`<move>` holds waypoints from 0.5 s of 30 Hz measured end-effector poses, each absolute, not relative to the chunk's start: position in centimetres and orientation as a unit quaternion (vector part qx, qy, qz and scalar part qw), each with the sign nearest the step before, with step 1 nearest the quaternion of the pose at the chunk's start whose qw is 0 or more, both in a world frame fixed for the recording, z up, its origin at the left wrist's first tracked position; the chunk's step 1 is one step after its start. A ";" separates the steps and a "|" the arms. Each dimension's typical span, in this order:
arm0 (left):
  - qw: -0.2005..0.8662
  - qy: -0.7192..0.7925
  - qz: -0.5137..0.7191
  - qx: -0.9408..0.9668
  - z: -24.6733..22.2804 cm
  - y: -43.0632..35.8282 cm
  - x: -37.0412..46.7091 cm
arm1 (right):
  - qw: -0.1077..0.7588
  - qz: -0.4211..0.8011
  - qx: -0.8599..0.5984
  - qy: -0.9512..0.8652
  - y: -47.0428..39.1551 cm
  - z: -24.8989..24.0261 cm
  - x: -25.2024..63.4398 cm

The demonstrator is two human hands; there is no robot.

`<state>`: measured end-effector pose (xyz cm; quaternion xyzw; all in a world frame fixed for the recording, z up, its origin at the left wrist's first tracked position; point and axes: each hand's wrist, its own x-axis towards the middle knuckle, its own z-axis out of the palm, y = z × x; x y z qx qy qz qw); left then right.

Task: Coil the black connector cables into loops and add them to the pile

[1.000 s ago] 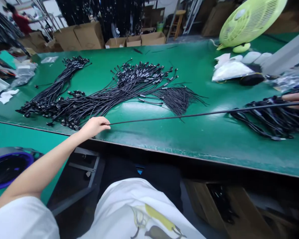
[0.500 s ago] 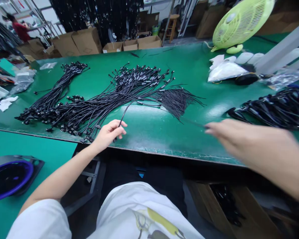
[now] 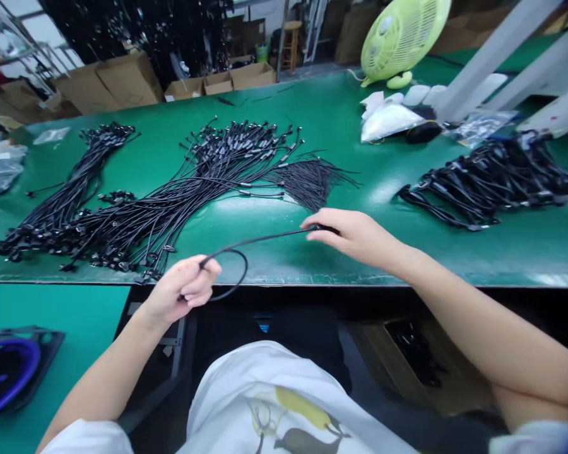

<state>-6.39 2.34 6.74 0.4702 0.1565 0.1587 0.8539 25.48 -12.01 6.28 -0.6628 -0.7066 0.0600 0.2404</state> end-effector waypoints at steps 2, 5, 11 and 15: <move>0.863 0.164 0.264 0.399 7.7 3.0 -7.5 | 0.261 0.088 -0.665 -0.695 -12.7 5.0 26.4; 0.855 0.184 0.329 0.356 8.2 3.5 -8.0 | 0.277 0.066 -0.671 -0.685 -13.9 4.0 26.3; 0.850 0.233 0.270 0.387 7.5 3.9 -6.7 | 0.219 -0.051 -0.653 -0.723 -15.3 5.3 24.4; 0.856 0.224 0.306 0.352 7.5 3.7 -6.8 | 0.214 -0.070 -0.664 -0.713 -14.9 5.4 24.6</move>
